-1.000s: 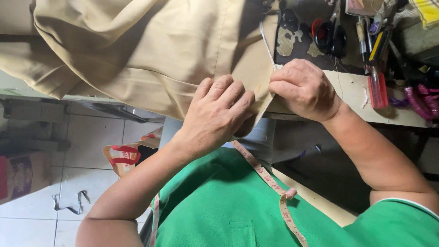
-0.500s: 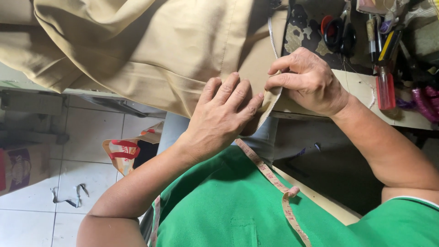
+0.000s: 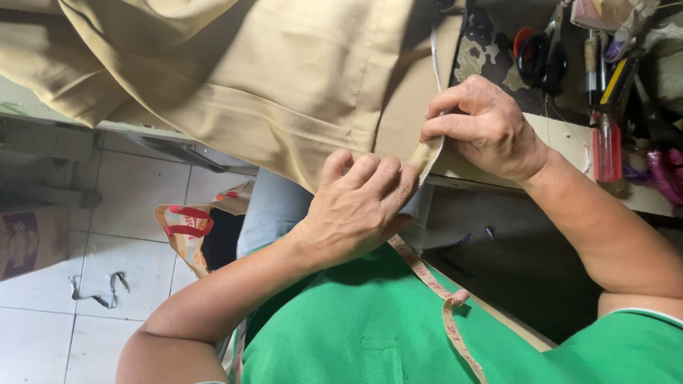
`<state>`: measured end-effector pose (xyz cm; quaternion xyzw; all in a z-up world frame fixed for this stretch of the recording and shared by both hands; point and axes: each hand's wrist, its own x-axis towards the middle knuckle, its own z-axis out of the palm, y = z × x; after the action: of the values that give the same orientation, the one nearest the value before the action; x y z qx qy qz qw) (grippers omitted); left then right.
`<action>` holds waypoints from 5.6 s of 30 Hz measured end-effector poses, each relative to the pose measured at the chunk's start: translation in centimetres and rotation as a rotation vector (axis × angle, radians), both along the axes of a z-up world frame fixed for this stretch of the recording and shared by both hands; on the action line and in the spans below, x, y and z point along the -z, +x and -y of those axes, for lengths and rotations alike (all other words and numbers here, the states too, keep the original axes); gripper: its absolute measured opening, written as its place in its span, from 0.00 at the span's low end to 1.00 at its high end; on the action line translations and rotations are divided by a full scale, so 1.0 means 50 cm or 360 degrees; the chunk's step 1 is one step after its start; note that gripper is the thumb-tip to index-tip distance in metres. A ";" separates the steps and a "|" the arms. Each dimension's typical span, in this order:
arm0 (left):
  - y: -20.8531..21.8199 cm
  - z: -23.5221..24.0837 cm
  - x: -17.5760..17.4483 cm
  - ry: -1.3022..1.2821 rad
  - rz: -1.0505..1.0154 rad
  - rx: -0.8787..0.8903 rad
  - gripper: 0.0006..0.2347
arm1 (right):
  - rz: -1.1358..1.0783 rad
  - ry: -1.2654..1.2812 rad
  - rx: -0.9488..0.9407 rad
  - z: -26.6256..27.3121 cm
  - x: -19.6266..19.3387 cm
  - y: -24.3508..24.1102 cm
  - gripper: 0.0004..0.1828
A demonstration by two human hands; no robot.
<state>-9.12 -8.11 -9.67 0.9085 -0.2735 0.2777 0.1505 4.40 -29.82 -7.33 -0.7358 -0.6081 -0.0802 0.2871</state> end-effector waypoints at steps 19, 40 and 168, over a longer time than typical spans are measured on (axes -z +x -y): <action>-0.020 0.033 0.029 -0.0075 -0.0272 0.0245 0.09 | 0.0154 0.0020 0.0089 0.022 0.016 0.002 0.09; -0.029 0.023 0.042 -0.0261 -0.0548 0.0377 0.10 | 0.0140 -0.1051 0.0268 -0.024 -0.053 0.039 0.13; 0.030 0.065 0.010 0.0271 -0.0110 0.0195 0.26 | 0.0182 -0.0330 0.0613 0.029 0.015 0.072 0.28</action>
<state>-7.64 -11.37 -10.15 0.9086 -0.3458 0.2122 0.0989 7.99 -31.29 -8.08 -0.8582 -0.4766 -0.1123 0.1542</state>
